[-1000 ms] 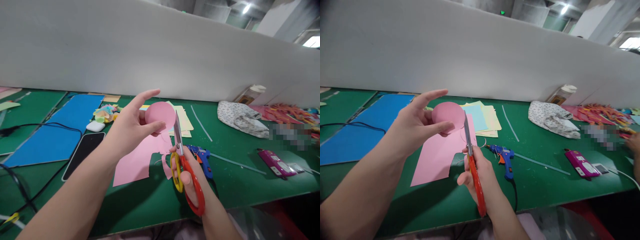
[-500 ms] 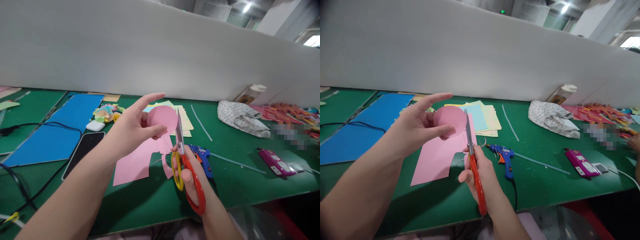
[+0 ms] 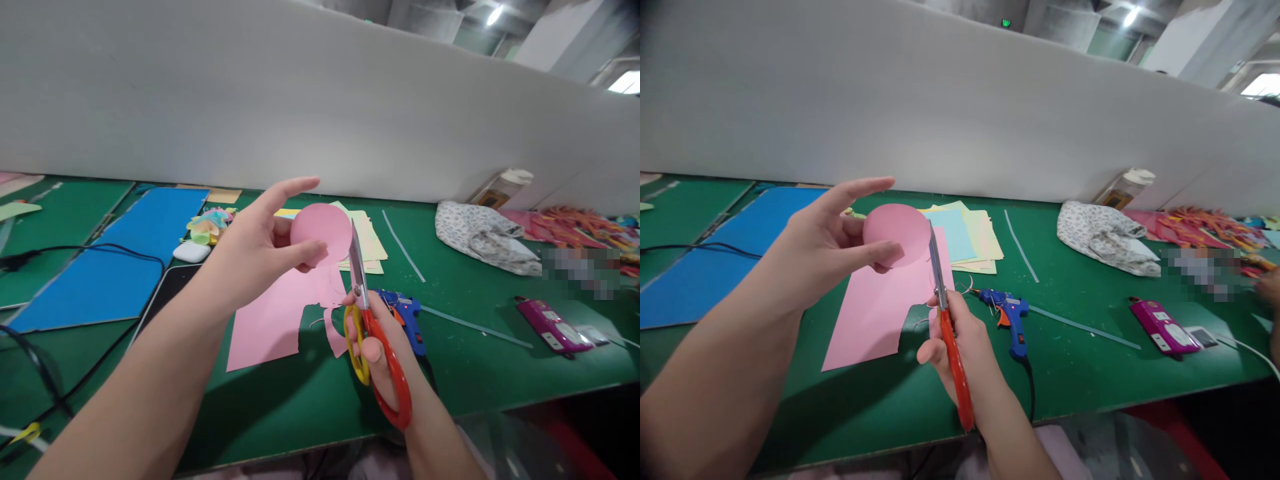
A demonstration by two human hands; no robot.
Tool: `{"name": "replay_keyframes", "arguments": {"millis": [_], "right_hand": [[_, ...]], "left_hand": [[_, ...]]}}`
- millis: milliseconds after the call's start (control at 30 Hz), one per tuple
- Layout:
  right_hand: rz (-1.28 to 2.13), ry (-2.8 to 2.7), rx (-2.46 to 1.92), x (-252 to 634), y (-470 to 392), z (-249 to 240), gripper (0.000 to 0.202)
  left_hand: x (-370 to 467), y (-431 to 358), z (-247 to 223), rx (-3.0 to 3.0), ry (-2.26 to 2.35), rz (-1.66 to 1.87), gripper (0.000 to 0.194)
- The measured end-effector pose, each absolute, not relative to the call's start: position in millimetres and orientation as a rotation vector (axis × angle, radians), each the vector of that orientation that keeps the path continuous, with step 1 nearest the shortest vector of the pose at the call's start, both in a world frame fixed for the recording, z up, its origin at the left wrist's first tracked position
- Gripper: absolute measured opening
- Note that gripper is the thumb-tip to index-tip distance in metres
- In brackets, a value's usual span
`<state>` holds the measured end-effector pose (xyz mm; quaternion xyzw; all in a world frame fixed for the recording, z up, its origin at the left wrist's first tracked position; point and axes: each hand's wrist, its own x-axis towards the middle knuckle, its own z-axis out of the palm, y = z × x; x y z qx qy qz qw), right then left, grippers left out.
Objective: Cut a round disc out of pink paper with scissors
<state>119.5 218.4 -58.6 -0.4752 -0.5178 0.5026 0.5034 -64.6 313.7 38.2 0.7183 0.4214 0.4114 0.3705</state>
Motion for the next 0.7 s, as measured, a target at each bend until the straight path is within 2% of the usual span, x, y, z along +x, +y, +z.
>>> {"name": "replay_keyframes", "arguments": {"millis": [700], "right_hand": [[1.246,-1.24,-1.169,118.2,216.1,-55.8,0.09]], "left_hand": [[-57.4,303.9,49.0,1.698,1.187,1.245,0.069]]}}
